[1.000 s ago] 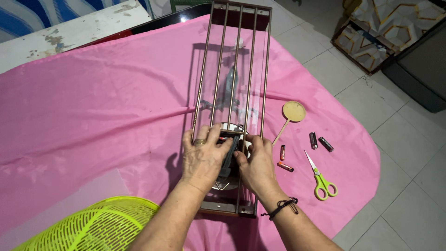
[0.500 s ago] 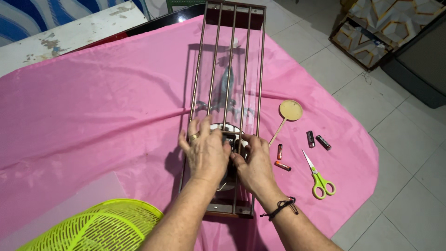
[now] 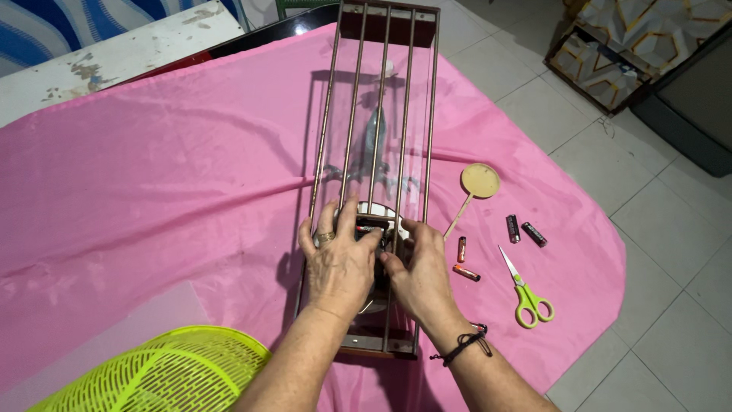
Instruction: The person inserts multiple AA batteries into a battery holder inside a metal-framed device on a pink-covered table. They use scissors to trim a wire and repeatedly adjust the batteries to fit them into the holder.
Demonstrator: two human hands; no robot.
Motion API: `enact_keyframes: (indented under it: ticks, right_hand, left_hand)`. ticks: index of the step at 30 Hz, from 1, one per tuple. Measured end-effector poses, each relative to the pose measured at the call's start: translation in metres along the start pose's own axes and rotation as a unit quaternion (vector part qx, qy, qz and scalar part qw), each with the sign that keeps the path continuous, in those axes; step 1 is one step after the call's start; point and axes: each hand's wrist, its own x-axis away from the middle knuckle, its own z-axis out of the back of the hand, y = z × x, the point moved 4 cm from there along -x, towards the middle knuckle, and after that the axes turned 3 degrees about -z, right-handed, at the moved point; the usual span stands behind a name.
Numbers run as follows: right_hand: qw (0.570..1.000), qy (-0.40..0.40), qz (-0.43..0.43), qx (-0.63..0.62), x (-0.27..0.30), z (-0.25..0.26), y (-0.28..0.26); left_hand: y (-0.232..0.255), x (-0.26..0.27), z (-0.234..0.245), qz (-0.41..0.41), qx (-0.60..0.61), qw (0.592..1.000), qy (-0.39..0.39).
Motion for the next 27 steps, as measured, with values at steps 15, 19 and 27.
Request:
enact_keyframes:
  ticks: [15,19,27]
  right_hand:
    - [1.000,0.005,0.003,0.002,0.001,-0.002,0.006]
    - [0.999,0.018,0.029,0.013,0.002,0.001,0.004]
    - [1.000,0.013,0.022,0.010,0.001,-0.003,0.007]
  left_hand:
    - [0.000,-0.006,-0.003,-0.196,-0.196,0.959,-0.052]
    - [-0.007,-0.003,0.004,-0.143,-0.144,0.978,-0.037]
    - [-0.003,0.004,0.005,-0.034,-0.050,0.998,-0.024]
